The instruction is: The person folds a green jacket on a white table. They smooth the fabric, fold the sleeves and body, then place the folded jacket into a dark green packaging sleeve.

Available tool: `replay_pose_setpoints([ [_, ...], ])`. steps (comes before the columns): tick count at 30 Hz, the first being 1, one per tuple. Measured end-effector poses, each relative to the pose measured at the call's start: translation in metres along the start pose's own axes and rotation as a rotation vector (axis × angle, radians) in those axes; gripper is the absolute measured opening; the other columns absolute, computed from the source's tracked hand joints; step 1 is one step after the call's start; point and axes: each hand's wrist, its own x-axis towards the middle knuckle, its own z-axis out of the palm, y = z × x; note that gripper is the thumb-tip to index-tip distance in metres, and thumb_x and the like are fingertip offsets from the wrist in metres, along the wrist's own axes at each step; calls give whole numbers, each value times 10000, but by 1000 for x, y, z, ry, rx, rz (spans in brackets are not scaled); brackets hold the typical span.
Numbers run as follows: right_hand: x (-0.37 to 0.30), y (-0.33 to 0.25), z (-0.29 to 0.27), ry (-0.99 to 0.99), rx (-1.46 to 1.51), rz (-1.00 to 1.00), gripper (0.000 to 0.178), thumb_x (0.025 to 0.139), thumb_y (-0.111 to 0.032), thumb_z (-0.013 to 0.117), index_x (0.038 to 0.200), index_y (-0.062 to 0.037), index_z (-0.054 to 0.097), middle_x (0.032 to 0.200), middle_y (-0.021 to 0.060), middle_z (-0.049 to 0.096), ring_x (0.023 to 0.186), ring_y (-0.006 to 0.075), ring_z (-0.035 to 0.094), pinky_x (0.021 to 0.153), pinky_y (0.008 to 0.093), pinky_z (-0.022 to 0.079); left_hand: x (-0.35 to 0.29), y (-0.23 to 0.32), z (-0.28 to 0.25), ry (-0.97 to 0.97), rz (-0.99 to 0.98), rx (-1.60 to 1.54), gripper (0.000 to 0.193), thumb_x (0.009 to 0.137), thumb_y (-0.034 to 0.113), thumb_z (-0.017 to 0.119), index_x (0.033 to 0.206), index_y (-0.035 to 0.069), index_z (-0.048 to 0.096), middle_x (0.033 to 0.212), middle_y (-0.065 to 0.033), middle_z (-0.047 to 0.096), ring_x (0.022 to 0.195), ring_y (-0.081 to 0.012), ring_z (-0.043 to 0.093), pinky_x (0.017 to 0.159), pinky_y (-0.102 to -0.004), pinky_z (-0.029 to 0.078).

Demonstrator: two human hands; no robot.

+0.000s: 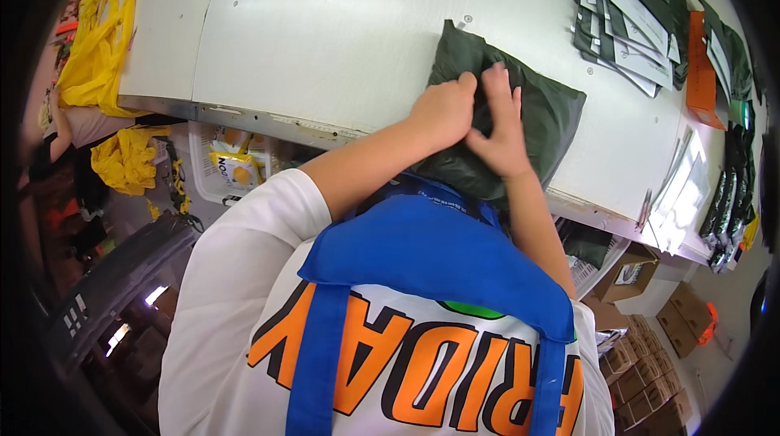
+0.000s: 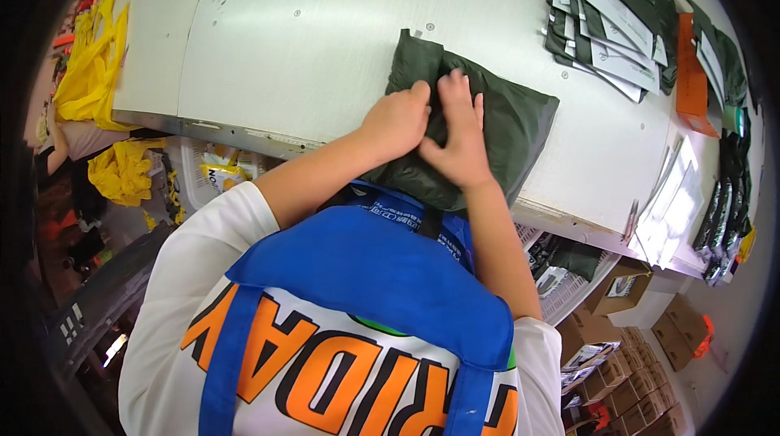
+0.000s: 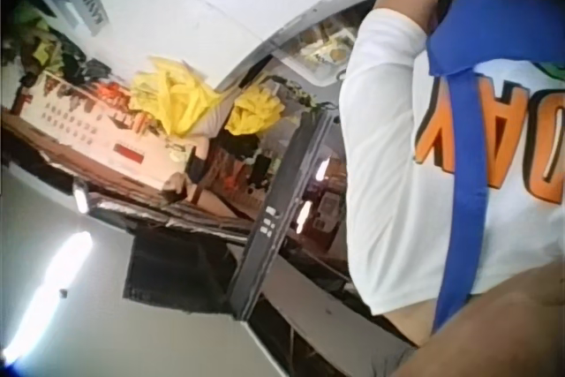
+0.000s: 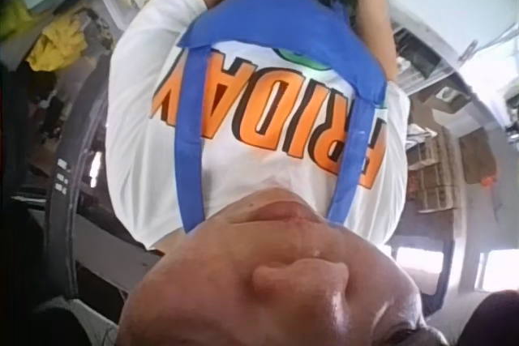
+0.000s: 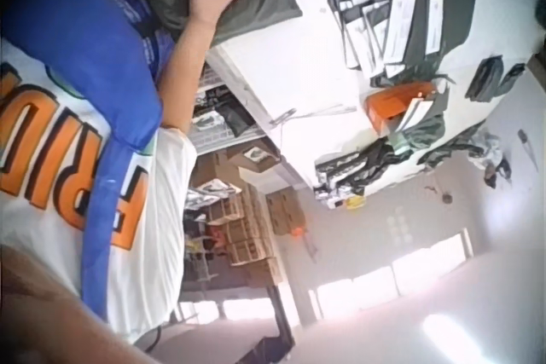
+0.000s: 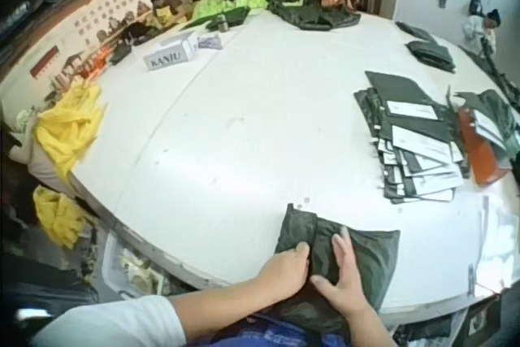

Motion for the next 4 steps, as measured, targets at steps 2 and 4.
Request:
replay_pose_setpoints([
  [2, -3, -5, -9, 250, 597, 165, 693, 707, 12, 659, 1346, -14, 391, 1431, 218, 334, 1338, 321, 353, 1040, 353, 360, 3, -1, -5, -83, -20, 36, 171, 853, 125, 522, 883, -32, 460, 732, -245, 618, 698, -425, 615, 616, -496, 493],
  [4, -11, -1, -11, 172, 368, 129, 678, 721, 10, 658, 1344, -14, 391, 1434, 198, 333, 1319, 315, 383, 1038, 349, 364, 10, 1, -1, -154, -77, 139, 163, 831, 98, 542, 908, -23, 464, 769, -243, 628, 738, -430, 619, 652, -488, 500],
])
